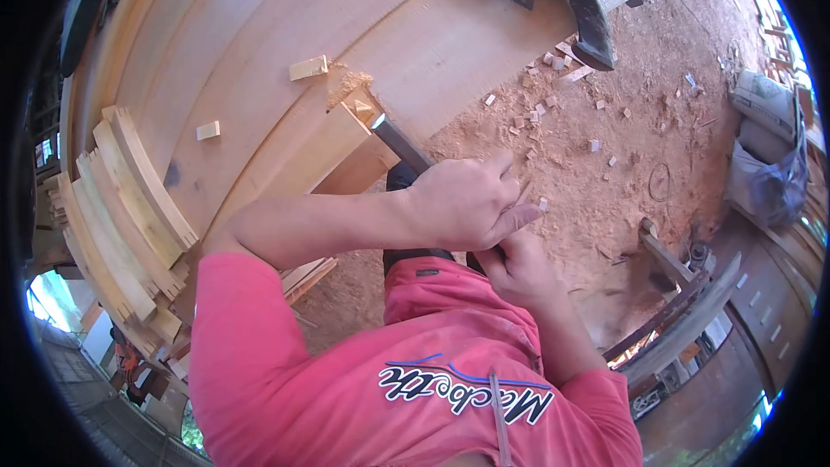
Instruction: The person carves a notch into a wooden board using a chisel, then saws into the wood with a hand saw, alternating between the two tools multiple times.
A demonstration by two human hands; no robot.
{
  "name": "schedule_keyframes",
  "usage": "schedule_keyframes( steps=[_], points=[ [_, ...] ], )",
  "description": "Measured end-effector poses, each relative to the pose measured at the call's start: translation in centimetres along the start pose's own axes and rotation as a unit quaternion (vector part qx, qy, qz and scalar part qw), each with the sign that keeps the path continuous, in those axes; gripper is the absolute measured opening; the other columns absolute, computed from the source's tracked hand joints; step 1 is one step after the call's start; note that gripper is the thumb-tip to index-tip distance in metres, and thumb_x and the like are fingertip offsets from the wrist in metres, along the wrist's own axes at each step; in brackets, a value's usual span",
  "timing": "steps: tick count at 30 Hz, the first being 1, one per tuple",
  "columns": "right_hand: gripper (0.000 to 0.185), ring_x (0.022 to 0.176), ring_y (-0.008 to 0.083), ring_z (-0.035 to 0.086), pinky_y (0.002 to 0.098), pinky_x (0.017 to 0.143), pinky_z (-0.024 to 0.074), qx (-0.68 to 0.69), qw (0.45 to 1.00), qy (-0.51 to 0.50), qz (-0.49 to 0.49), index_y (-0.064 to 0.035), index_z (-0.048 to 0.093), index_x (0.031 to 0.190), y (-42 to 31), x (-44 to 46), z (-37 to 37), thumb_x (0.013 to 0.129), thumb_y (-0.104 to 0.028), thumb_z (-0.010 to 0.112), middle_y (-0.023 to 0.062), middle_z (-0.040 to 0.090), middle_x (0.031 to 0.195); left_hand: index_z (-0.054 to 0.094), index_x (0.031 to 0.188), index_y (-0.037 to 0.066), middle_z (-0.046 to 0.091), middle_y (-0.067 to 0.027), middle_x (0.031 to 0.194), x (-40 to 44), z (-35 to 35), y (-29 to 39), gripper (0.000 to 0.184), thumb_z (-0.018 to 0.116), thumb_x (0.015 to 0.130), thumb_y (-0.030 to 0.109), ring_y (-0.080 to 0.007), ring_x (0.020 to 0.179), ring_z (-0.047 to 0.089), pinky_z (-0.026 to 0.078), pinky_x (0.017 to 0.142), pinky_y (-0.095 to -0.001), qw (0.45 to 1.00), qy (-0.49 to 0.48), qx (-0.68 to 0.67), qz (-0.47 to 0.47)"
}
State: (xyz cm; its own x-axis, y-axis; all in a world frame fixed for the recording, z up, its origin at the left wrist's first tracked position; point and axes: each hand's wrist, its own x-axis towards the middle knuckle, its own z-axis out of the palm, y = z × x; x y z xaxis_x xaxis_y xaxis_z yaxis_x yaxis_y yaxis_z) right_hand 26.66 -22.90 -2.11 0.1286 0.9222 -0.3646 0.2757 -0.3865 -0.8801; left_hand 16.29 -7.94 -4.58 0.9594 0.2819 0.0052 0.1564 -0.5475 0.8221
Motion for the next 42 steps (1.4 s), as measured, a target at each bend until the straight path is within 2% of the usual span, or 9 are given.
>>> schedule_keyframes(
  steps=[2, 3, 4, 6, 11, 25, 30, 37, 42],
  points=[
    [0.021, 0.094, 0.03, 0.07, 0.0377, 0.083, 0.0535, -0.02, 0.999, -0.037, -0.014, 0.001, 0.069, 0.106, 1.1, -0.6, -0.6, 0.087, 0.002, 0.062, 0.0146, 0.072, 0.1, 0.069, 0.076, 0.003, 0.069, -0.0196, 0.07, 0.0, -0.2, 0.0, 0.054, 0.045, 0.104, 0.043, -0.0389, 0.062, 0.069, 0.057, 0.059, -0.049, 1.0, 0.029, -0.009, 0.006],
    [0.027, 0.107, 0.0343, 0.069, 0.0391, 0.091, 0.0522, -0.038, 0.996, -0.073, -0.028, 0.0013, 0.069, 0.112, 1.2, -0.5, -0.7, 0.087, 0.003, 0.06, 0.0165, 0.072, 0.113, 0.07, 0.073, 0.004, 0.068, -0.0198, 0.068, 0.0, -0.6, 0.3, 0.055, 0.044, 0.103, 0.043, -0.039, 0.062, 0.069, 0.057, 0.06, -0.0492, 0.999, -0.053, 0.001, 0.003],
    [0.027, 0.107, 0.0343, 0.069, 0.0391, 0.091, 0.0522, -0.038, 0.996, -0.076, -0.027, 0.0013, 0.069, 0.112, 1.2, -0.3, -0.6, 0.087, 0.003, 0.06, 0.0165, 0.072, 0.113, 0.07, 0.07, 0.006, 0.067, -0.02, 0.066, 0.0, -1.0, 0.6, 0.057, 0.044, 0.103, 0.044, -0.0392, 0.062, 0.068, 0.057, 0.06, -0.0493, 0.991, -0.134, 0.01, -0.002],
    [0.022, 0.107, 0.0377, 0.069, 0.041, 0.09, 0.0532, -0.078, 0.994, -0.07, 0.041, 0.0014, 0.07, 0.108, 0.4, -0.2, 0.3, 0.087, 0.002, 0.061, 0.0194, 0.072, 0.112, 0.07, 0.068, 0.007, 0.067, -0.0201, 0.066, 0.2, -2.2, 0.4, 0.057, 0.043, 0.102, 0.043, -0.0391, 0.063, 0.069, 0.057, 0.061, -0.0496, 0.991, -0.135, 0.0, -0.023],
    [0.021, 0.1, 0.0365, 0.072, 0.0408, 0.086, 0.0552, -0.117, 0.993, -0.023, -0.013, 0.0014, 0.07, 0.106, -0.2, -0.1, 0.5, 0.087, -0.001, 0.064, 0.0209, 0.073, 0.102, 0.07, 0.066, 0.007, 0.068, -0.0206, 0.067, 0.1, -1.5, 0.2, 0.053, 0.043, 0.099, 0.037, -0.0395, 0.065, 0.069, 0.057, 0.062, -0.0509, 0.989, -0.15, 0.004, -0.009],
    [0.017, 0.088, 0.0354, 0.073, 0.0433, 0.076, 0.0569, -0.135, 0.99, -0.025, 0.012, -0.0027, 0.072, 0.101, 1.7, 0.2, 1.5, 0.084, -0.006, 0.069, 0.0175, 0.074, 0.092, 0.071, 0.066, 0.002, 0.068, -0.0227, 0.07, 0.7, -2.0, 0.3, 0.046, 0.048, 0.091, 0.034, -0.0414, 0.069, 0.069, 0.057, 0.068, -0.0516, 0.976, -0.192, 0.016, -0.103],
    [0.016, 0.085, 0.0379, 0.072, 0.0443, 0.073, 0.057, -0.11, 0.993, -0.04, 0.029, -0.0052, 0.072, 0.099, 2.3, -0.2, 1.8, 0.084, -0.006, 0.068, 0.0182, 0.073, 0.091, 0.069, 0.064, 0.001, 0.067, -0.0234, 0.069, 0.1, -1.0, -0.2, 0.045, 0.049, 0.09, 0.032, -0.0421, 0.069, 0.069, 0.057, 0.068, -0.0521, 0.976, -0.201, -0.009, -0.08],
    [0.013, 0.075, 0.0386, 0.07, 0.0463, 0.066, 0.0575, -0.087, 0.994, 0.024, -0.066, -0.0056, 0.072, 0.093, 2.8, -0.6, 2.1, 0.08, -0.011, 0.07, 0.0182, 0.07, 0.085, 0.068, 0.061, 0.002, 0.066, -0.0215, 0.064, -0.3, -0.6, 0.3, 0.045, 0.053, 0.091, 0.032, -0.0401, 0.065, 0.069, 0.056, 0.064, -0.0505, 0.985, -0.159, 0.032, -0.06],
    [0.017, 0.079, 0.033, 0.073, 0.0389, 0.069, 0.0575, -0.086, 0.994, 0.007, -0.066, -0.0047, 0.073, 0.095, 3.4, -1.0, 1.9, 0.08, -0.001, 0.066, 0.0149, 0.073, 0.085, 0.068, 0.059, 0.004, 0.065, -0.0186, 0.06, -0.7, -0.1, 0.2, 0.046, 0.053, 0.092, 0.033, -0.037, 0.059, 0.068, 0.056, 0.057, -0.048, 0.991, -0.128, 0.033, -0.025]
  ],
)
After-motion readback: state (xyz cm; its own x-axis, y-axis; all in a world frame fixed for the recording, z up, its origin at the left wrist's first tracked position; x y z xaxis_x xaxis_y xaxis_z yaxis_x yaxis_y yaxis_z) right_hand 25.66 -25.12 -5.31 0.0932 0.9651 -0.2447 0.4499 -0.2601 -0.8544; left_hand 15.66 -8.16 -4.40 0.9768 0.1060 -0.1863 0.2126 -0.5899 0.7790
